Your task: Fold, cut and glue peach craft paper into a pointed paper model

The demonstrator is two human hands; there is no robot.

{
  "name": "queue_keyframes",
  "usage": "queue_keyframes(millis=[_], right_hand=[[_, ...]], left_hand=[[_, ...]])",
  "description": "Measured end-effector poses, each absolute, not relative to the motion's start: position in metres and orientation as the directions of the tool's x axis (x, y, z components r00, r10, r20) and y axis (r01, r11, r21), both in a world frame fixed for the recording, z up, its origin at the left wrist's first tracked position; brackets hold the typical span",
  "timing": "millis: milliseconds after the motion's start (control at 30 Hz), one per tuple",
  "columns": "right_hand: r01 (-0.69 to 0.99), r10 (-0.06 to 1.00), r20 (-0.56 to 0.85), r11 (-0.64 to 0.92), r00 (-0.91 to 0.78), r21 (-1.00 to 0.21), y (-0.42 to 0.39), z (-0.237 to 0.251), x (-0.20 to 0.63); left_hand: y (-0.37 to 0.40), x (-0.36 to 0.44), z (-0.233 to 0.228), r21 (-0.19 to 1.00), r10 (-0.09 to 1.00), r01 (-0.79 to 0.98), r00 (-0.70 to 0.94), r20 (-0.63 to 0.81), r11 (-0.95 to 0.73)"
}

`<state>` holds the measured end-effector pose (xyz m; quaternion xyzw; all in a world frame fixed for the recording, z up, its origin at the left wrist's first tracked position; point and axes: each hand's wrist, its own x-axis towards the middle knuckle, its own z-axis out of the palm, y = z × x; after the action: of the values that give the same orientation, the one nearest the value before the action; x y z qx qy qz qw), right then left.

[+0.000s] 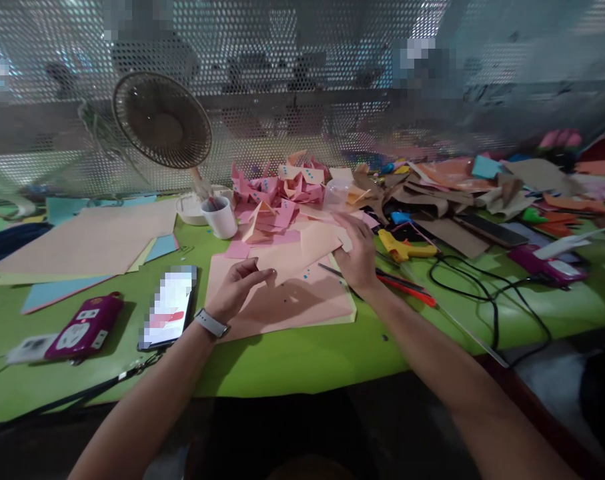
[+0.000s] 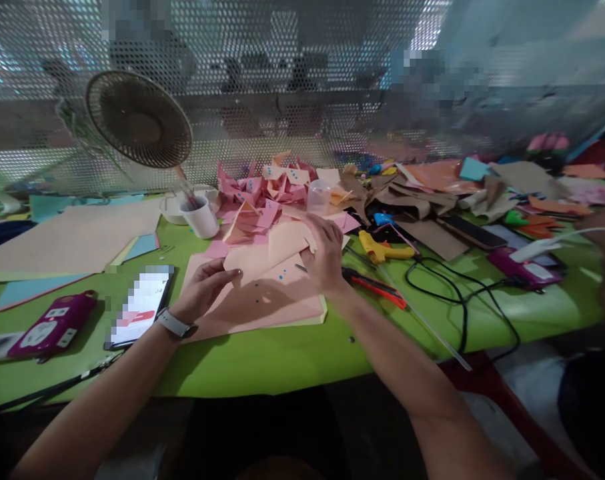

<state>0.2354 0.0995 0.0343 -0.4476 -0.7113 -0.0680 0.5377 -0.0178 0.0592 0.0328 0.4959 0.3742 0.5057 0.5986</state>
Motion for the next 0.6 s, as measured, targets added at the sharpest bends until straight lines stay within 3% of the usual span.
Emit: queue_keyframes(millis=[200,367,467,533,600], right_hand=[[0.640,0.597,0.801,0.602,0.036,-0.477,0.106,0.035,0.238],[0.626,0.648,0.761,0.601,-0.020,-0.496,0.105,0.034,0.238],[0.593,0.657,0.753,0.599,0.020,-0.538,0.100,0.039,0.234],[0.536,0.682,0.729,0.593,0.061,-0.601,0.094,0.043,0.230],[0.418,0.771,0.637,0.573,0.018,-0.705,0.087,0.045,0.224]], left_hand=[[0.059,-0.022,0.029,0.979,0.958,-0.193,0.287,0.000,0.058],[0.062,-0.021,0.032,0.937,0.987,-0.344,0.159,-0.006,0.062],[0.063,-0.019,0.038,0.885,0.997,-0.462,0.017,0.070,-0.054],[0.062,-0.016,0.039,0.850,0.991,-0.510,-0.050,0.124,-0.133],[0.058,-0.013,0.037,0.868,0.991,-0.480,-0.032,0.129,-0.128]])
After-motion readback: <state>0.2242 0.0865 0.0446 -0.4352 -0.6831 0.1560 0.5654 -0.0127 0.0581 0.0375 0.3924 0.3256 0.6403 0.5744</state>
